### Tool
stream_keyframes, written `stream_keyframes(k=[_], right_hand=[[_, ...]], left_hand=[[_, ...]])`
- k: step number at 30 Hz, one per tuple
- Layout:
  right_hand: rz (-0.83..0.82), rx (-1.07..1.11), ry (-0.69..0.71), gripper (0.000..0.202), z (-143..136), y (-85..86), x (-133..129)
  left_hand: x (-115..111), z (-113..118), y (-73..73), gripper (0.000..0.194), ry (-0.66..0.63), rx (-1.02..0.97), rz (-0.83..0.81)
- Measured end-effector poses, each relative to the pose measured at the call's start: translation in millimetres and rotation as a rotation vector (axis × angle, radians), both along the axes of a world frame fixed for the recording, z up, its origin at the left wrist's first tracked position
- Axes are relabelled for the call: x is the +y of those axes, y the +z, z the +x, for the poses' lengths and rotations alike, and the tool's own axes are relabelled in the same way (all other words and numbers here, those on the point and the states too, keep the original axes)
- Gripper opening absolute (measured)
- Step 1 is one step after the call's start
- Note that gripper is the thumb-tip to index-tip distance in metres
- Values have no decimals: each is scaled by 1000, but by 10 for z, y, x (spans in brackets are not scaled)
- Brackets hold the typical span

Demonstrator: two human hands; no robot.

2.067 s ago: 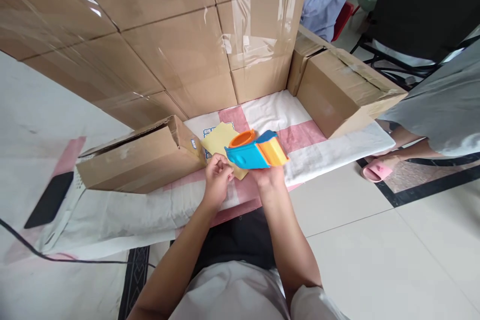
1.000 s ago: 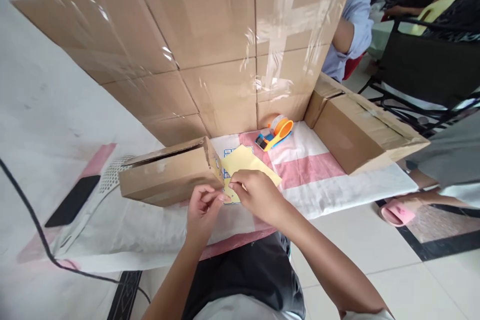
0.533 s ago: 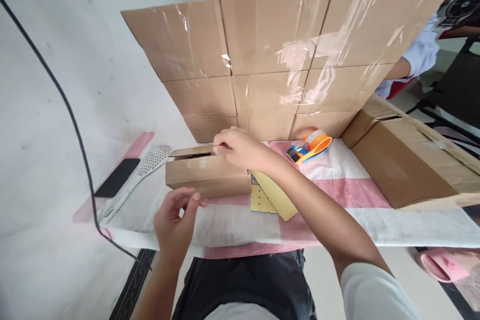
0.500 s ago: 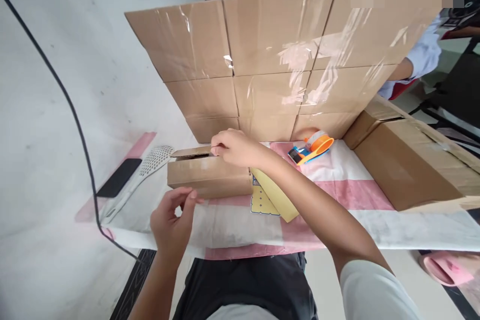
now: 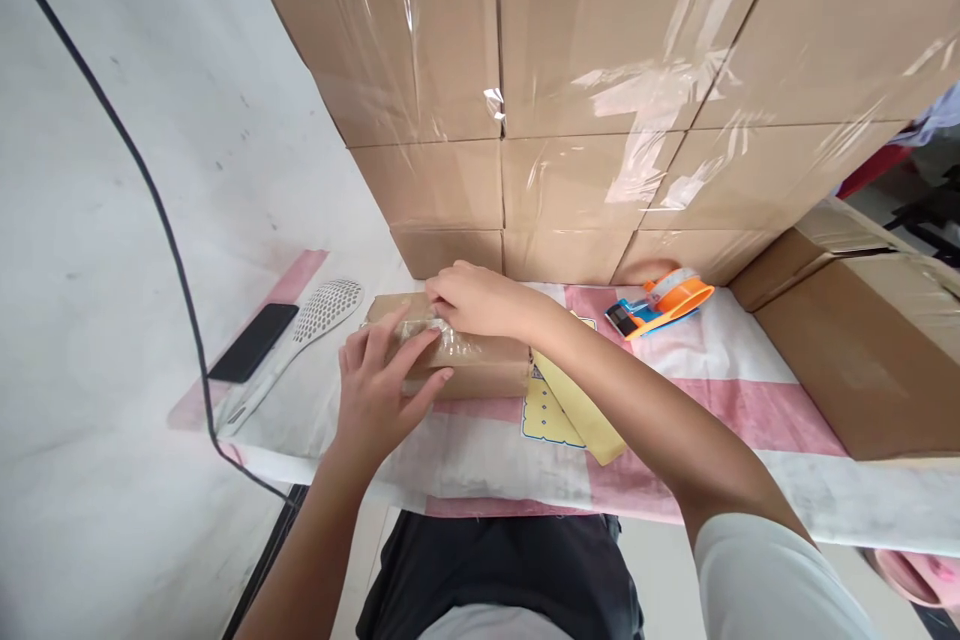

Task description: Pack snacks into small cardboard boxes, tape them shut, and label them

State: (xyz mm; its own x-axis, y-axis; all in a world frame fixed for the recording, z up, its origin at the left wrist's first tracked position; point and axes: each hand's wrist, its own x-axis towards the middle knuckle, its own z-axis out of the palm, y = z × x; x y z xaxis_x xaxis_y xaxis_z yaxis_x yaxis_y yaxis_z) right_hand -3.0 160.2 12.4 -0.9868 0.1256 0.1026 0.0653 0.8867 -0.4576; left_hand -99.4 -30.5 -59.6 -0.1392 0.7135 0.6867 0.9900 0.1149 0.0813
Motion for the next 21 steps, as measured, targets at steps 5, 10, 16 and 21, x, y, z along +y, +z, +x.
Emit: stream_keyframes(k=[5, 10, 16, 21], right_hand=[[-251, 161, 48, 26, 41, 92, 73], [-408, 328, -19, 23, 114, 211, 90], [-262, 72, 39, 29, 84, 50, 64], [-102, 52, 28, 30, 75, -41, 14]], left_hand=[[20, -38, 6, 29, -30, -64, -27], [24, -31, -62, 32, -29, -97, -63], [35, 5, -83, 59, 53, -166, -94], [55, -12, -104, 61, 55, -177, -82]])
